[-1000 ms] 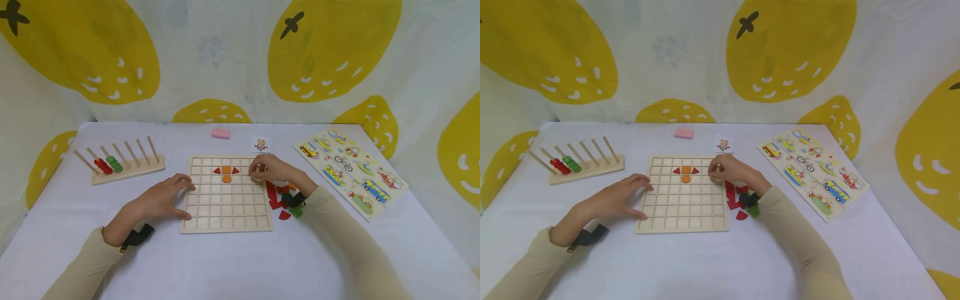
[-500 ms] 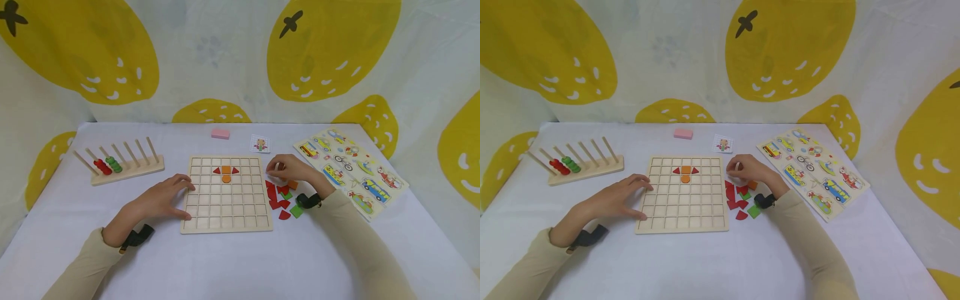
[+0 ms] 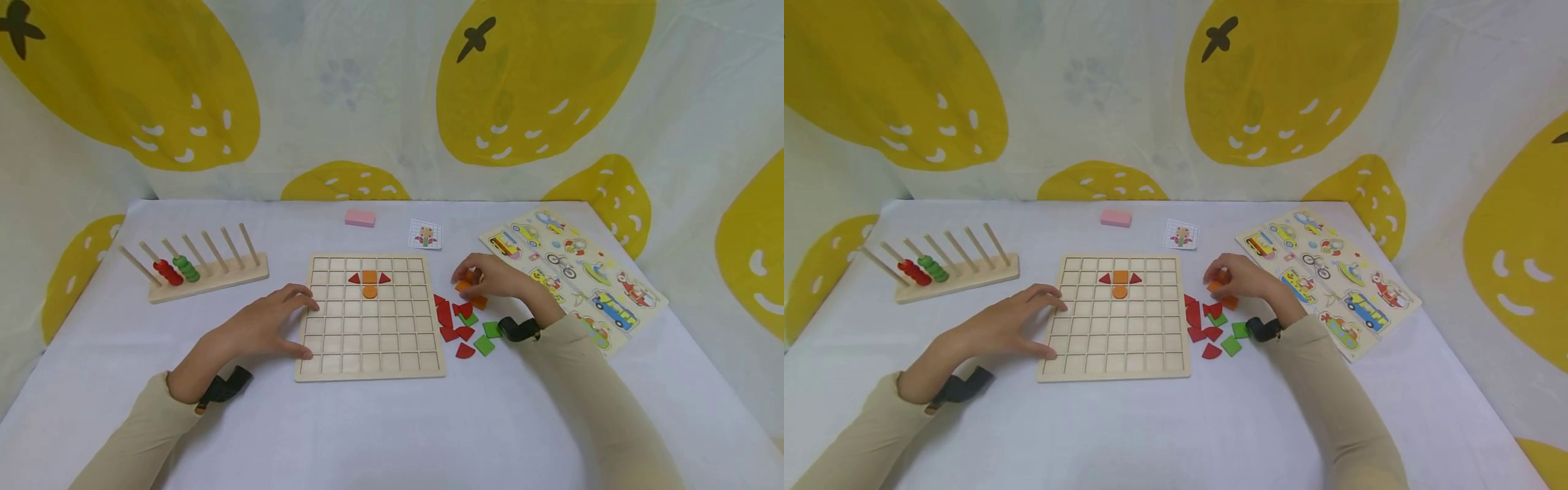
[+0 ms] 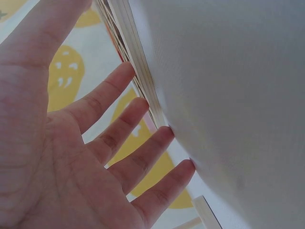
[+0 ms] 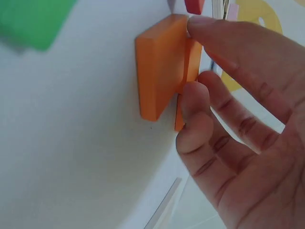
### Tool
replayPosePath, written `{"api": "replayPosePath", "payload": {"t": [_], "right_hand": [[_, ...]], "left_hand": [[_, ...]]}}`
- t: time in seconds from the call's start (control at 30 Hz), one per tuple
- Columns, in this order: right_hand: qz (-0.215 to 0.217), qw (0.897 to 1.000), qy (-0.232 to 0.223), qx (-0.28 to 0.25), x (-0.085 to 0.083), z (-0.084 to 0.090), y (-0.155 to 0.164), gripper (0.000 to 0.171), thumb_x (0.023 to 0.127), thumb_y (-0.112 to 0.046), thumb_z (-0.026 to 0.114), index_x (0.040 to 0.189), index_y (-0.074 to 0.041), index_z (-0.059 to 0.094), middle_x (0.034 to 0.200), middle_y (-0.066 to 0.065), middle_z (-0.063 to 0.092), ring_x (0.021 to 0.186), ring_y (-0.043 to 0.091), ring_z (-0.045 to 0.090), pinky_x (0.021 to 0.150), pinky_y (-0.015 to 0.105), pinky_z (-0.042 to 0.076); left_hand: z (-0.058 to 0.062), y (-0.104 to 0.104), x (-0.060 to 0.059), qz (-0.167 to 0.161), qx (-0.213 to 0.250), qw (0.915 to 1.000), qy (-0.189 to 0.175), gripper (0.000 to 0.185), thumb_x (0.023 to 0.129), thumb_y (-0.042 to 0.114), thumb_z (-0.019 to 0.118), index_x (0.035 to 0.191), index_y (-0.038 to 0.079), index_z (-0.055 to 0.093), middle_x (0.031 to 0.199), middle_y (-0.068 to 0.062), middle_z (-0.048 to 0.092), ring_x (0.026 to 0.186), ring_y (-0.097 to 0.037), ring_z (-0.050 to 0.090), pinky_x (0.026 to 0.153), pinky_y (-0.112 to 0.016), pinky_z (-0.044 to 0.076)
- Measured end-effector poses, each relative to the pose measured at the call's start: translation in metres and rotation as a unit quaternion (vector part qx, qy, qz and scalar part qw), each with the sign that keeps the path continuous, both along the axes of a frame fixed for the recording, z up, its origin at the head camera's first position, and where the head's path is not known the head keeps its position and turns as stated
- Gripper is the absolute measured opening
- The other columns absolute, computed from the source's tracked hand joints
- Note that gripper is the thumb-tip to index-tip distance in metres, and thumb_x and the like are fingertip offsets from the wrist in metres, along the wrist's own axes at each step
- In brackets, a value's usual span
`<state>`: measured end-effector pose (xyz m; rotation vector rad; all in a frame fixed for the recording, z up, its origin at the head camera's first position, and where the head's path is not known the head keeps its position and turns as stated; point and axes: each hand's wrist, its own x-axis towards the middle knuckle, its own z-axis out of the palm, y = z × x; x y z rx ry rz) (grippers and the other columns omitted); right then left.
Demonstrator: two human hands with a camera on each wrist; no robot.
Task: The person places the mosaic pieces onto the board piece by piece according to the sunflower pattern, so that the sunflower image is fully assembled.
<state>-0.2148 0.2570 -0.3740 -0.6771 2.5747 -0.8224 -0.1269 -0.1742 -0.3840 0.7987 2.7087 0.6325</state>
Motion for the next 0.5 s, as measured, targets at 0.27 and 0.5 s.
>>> {"api": "replayPosePath", "payload": {"t": [0.27,0.5], "right_hand": [[0.006,1.000,0.013,-0.002,-0.0004,-0.0034,-0.0014,0.019,0.085,-0.006,0.074,0.103,-0.004,0.069,0.100,0.009,0.062,0.090,0.024,0.052,0.077,0.031,0.048],[-0.005,1.000,-0.001,0.001,0.0006,-0.0019,-0.0076,0.020,0.087,-0.008,0.073,0.105,-0.002,0.068,0.094,0.008,0.061,0.083,0.022,0.052,0.073,0.028,0.048]], "left_hand": [[-0.0001,0.0009,0.0003,-0.005,0.002,1.0000,0.005,0.073,0.071,0.052,0.082,0.128,0.014,0.056,0.141,-0.012,0.043,0.127,-0.039,0.046,0.100,-0.059,0.040],[-0.0006,0.0011,-0.0006,0.000,-0.002,1.0000,0.001,0.073,0.071,0.051,0.083,0.128,0.015,0.055,0.142,-0.011,0.042,0.128,-0.038,0.045,0.100,-0.059,0.039]]}}
